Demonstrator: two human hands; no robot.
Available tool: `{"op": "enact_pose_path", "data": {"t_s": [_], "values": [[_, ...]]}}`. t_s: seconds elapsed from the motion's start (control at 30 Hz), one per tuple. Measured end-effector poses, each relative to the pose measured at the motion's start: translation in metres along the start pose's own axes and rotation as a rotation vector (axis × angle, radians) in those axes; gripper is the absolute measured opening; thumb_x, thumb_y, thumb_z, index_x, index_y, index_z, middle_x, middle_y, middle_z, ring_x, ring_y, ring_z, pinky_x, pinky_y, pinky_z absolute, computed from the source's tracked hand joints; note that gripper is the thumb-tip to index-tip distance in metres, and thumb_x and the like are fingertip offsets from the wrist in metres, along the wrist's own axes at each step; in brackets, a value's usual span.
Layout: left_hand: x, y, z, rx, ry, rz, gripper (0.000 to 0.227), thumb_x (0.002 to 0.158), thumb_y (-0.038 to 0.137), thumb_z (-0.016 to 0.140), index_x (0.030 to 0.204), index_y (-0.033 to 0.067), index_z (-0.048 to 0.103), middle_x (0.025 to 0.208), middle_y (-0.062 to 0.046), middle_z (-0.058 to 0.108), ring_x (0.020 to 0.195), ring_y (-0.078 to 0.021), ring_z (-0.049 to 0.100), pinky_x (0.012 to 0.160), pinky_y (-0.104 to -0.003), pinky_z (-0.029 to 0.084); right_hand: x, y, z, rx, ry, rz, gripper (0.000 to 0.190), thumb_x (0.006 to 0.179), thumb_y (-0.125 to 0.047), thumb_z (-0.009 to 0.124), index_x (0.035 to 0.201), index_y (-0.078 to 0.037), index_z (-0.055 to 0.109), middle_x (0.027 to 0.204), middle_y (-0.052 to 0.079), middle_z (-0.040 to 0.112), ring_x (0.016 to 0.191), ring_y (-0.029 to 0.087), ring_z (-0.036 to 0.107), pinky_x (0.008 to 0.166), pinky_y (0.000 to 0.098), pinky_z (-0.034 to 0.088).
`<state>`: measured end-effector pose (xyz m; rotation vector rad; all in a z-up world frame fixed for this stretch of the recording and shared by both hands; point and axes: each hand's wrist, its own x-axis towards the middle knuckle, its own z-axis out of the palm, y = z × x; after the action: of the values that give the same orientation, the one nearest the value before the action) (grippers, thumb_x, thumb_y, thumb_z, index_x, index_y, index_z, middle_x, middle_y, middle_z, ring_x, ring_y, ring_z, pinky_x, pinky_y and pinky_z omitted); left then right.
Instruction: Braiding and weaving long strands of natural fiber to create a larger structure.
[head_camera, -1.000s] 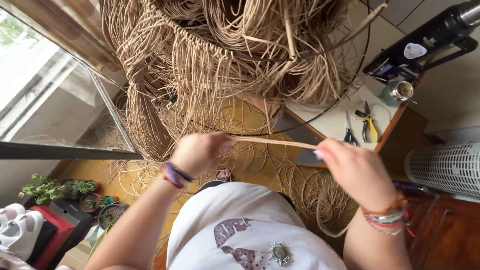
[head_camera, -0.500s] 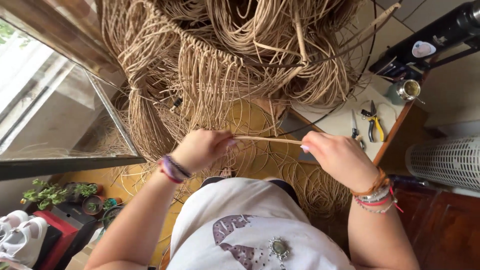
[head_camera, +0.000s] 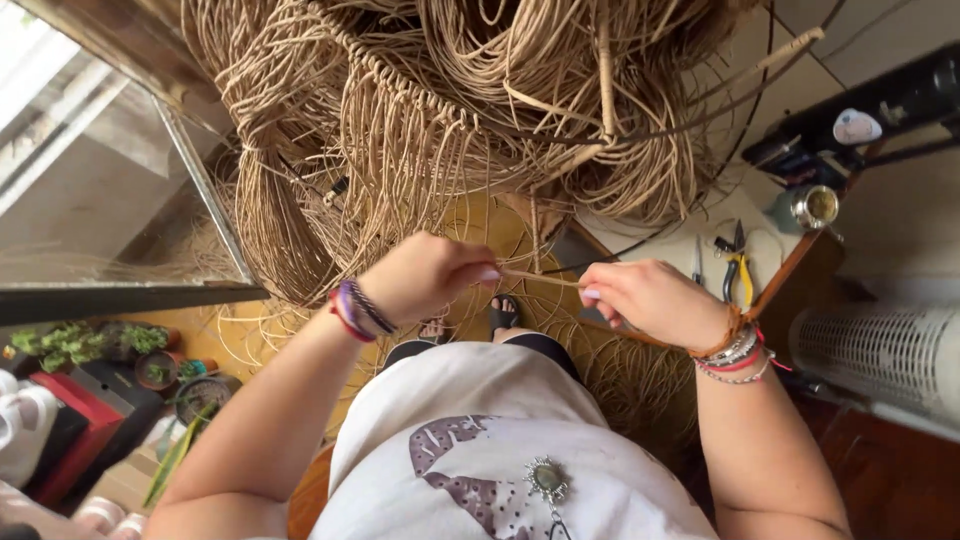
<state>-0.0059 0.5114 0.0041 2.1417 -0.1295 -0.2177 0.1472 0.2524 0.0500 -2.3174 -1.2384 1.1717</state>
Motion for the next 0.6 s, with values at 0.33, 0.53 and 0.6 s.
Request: {"op": "enact_pose_path", "data": {"t_s": [0.33, 0.53, 0.6], "values": [[-0.001, -0.010, -0.014, 0.029, 0.091, -0.087, 0.022, 0.103, 0.013, 0.054, 0.113, 0.0029, 0.071, 0.092, -0.014, 0.078, 0.078, -0.0276, 0.077, 0.079, -0.040, 0.064, 0.037, 0.036, -0.022, 0.053, -0.231, -0.076, 0.017, 0.101, -0.016, 0.047, 0.096, -0.012, 0.063, 0.071, 0.004, 0.076, 0.064, 0.016, 0.075, 0.065, 0.0314, 0.062], [-0.008, -0.006, -0.021, 0.032, 0.138, -0.166, 0.025, 0.104, 0.012, 0.051, 0.114, 0.0016, 0.071, 0.090, -0.015, 0.077, 0.073, -0.0250, 0.076, 0.075, -0.036, 0.064, 0.055, 0.052, -0.034, 0.106, -0.195, -0.196, 0.025, 0.104, -0.014, 0.043, 0.095, -0.005, 0.065, 0.077, 0.010, 0.066, 0.068, 0.019, 0.070, 0.060, 0.0335, 0.065], [-0.010, -0.008, -0.020, 0.029, 0.156, -0.180, 0.025, 0.103, 0.011, 0.051, 0.114, 0.0011, 0.071, 0.089, -0.015, 0.077, 0.072, -0.0252, 0.076, 0.073, -0.035, 0.064, 0.059, 0.058, -0.032, 0.050, -0.139, -0.301, 0.025, 0.104, -0.016, 0.044, 0.093, -0.006, 0.064, 0.077, 0.012, 0.063, 0.070, 0.023, 0.070, 0.059, 0.0391, 0.063]]}}
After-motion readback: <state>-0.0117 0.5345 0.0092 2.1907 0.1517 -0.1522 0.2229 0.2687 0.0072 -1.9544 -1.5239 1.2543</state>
